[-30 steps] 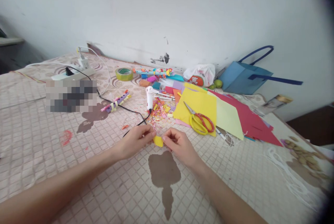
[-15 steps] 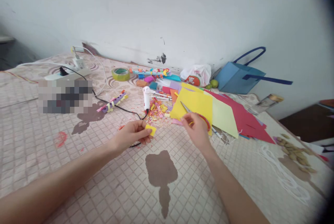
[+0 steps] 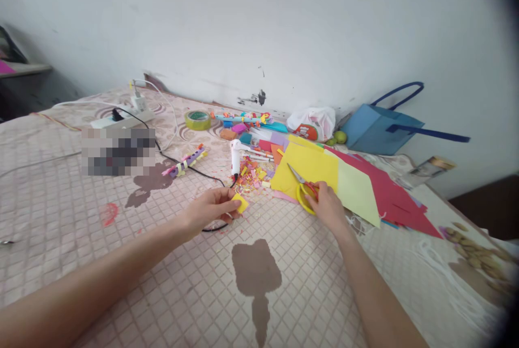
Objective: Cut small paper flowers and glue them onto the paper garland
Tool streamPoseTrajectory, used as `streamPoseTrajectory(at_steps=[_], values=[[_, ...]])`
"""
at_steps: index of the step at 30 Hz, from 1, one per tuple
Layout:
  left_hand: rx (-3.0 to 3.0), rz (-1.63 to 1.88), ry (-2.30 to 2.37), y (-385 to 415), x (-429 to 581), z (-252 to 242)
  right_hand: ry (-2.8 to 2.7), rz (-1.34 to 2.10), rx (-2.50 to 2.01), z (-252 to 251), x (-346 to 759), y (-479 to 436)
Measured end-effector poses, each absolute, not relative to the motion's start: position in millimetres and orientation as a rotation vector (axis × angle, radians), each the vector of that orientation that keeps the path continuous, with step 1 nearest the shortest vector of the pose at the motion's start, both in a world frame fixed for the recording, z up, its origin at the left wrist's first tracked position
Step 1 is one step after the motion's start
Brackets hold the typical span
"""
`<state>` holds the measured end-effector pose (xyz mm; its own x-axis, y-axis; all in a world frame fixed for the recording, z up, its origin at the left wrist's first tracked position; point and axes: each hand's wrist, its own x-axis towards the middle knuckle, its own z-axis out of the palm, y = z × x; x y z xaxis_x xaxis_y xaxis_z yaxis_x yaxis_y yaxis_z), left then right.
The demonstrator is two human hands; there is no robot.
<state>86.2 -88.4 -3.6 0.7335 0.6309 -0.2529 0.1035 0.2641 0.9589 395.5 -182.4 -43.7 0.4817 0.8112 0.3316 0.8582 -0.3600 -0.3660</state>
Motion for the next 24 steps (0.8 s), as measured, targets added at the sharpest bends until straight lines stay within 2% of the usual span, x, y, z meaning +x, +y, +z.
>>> streamPoseTrajectory(at_steps=[4, 8, 15, 24], values=[[1.243, 0.419, 0.722, -83.6, 84.8, -3.4, -1.242, -0.102, -2.082, -36.8, 391.7, -177.3], [1.22, 0.489, 0.723, -74.9, 82.3, -6.6, -0.94, 0.47, -1.608, -27.3, 364.8, -176.1], [1.119, 0.567, 0.723, -61.1, 76.8, -7.1, -0.894, 1.378, -0.975, -30.4, 279.4, -194.8], [0.947, 0.535, 0.684, -46.1, 71.1, -6.3, -0.807, 1.86, -0.641, -32.0, 230.0, -216.4]])
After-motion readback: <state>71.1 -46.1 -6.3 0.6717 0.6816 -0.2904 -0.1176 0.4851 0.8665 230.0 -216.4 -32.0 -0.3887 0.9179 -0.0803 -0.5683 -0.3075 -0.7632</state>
